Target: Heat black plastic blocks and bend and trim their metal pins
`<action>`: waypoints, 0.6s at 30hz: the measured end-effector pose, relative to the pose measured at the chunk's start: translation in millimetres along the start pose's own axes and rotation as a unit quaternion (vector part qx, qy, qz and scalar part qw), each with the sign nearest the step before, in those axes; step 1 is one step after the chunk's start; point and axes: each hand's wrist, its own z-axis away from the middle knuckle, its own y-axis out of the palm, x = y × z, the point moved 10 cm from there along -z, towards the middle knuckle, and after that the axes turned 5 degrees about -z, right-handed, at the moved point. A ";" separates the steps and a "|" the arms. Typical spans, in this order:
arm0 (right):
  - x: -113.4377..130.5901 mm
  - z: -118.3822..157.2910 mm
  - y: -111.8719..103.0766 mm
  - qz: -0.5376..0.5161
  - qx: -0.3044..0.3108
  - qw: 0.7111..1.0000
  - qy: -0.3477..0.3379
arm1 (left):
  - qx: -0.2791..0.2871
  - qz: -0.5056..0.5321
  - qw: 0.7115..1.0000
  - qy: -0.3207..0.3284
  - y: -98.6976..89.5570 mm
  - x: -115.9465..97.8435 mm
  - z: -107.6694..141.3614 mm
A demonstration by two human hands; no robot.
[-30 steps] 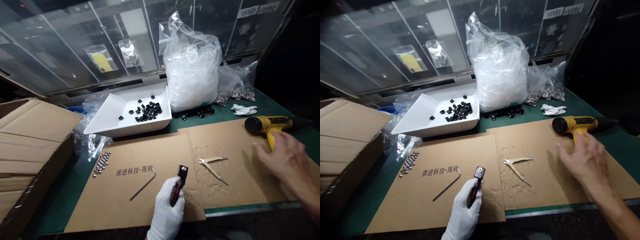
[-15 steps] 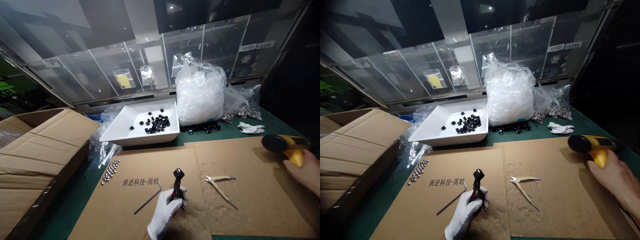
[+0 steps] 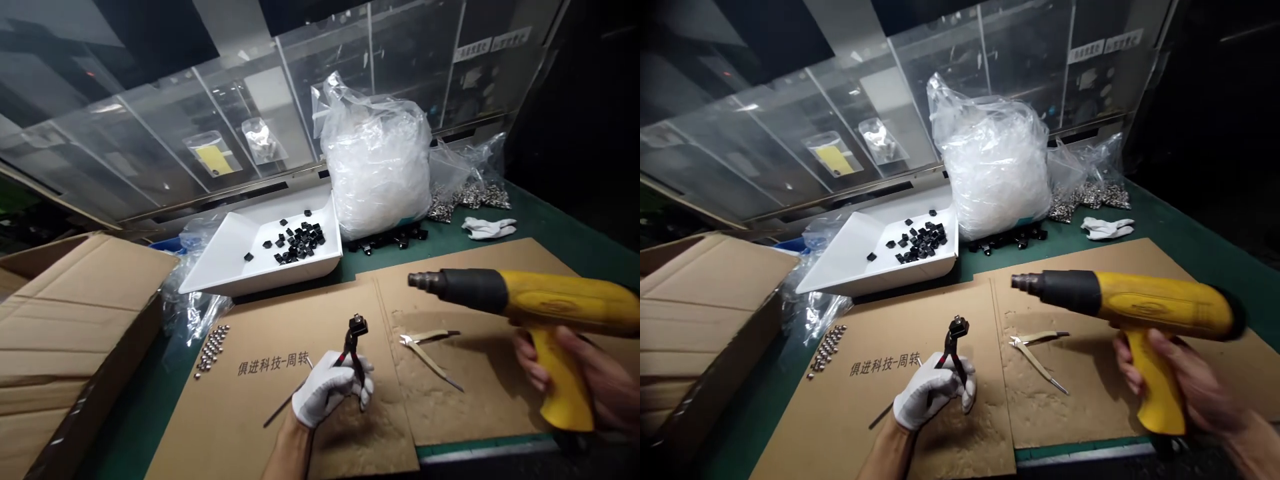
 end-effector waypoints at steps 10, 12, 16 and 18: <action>-26.4 0.7 57.5 -0.237 0.111 0.953 0.150 | 0.008 0.016 0.999 -0.031 1.4 9.1 -3.5; -27.9 0.6 58.2 -0.226 0.115 0.955 0.153 | 0.010 0.019 0.999 -0.043 2.9 10.5 -4.4; -27.3 -0.6 60.6 -0.213 0.129 0.957 0.150 | 0.011 0.024 0.998 -0.062 6.0 10.6 -5.5; -28.3 -0.9 60.7 -0.217 0.134 0.954 0.156 | 0.010 0.026 0.997 -0.066 6.7 10.3 -5.7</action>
